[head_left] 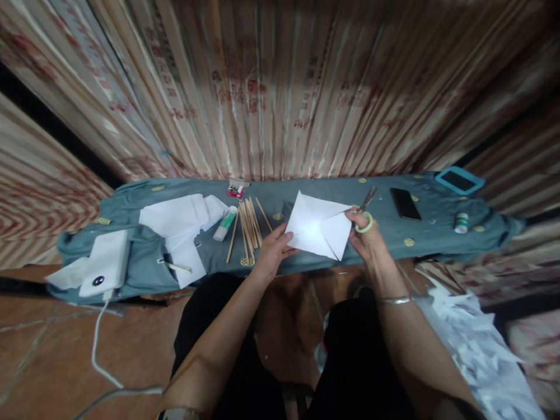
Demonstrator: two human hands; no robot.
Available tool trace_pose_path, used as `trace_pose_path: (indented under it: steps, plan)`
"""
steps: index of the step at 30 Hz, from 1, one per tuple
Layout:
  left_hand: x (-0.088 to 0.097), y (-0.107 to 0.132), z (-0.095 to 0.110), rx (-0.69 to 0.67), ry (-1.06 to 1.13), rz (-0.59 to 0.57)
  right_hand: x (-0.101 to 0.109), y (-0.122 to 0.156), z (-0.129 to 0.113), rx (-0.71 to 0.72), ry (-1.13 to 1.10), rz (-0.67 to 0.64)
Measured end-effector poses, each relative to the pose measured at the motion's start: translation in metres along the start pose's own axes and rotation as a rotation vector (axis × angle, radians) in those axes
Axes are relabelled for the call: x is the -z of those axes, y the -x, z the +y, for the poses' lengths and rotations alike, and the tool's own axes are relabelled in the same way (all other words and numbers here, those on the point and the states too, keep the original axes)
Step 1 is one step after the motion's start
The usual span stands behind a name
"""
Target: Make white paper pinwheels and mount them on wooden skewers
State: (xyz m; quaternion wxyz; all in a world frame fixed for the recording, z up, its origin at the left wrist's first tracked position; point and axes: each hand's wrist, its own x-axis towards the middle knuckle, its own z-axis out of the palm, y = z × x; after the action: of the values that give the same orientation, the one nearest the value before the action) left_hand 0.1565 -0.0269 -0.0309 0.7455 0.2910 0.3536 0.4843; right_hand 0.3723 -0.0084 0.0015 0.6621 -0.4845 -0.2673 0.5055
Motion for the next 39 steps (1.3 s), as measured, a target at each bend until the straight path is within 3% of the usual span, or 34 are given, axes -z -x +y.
trace_pose_path:
  steps: [5, 9, 16, 22, 30, 35, 39]
  plan:
    - [-0.014, 0.008, 0.009, 0.012, 0.114, -0.105, -0.006, -0.014, -0.002, 0.003, -0.151, 0.117]
    - [-0.023, 0.005, 0.004, 0.022, 0.146, -0.085, -0.007, -0.014, 0.001, -0.012, -0.159, 0.152]
    - [-0.037, 0.000, -0.011, 0.031, 0.103, -0.063, -0.005, 0.017, 0.005, -0.032, -0.133, 0.155]
    - [-0.041, -0.004, -0.012, -0.074, 0.026, 0.025, 0.007, 0.049, 0.001, -0.079, -0.067, 0.127]
    - [-0.051, 0.000, 0.005, -0.191, -0.129, 0.021, 0.036, 0.052, -0.029, -0.070, 0.047, -0.039]
    - [-0.063, 0.005, 0.021, -0.192, -0.117, -0.005, 0.033, 0.037, -0.029, -0.084, -0.025, -0.036]
    - [-0.062, 0.004, 0.035, -0.161, -0.126, -0.038, 0.026, 0.026, -0.026, -0.097, -0.141, -0.047]
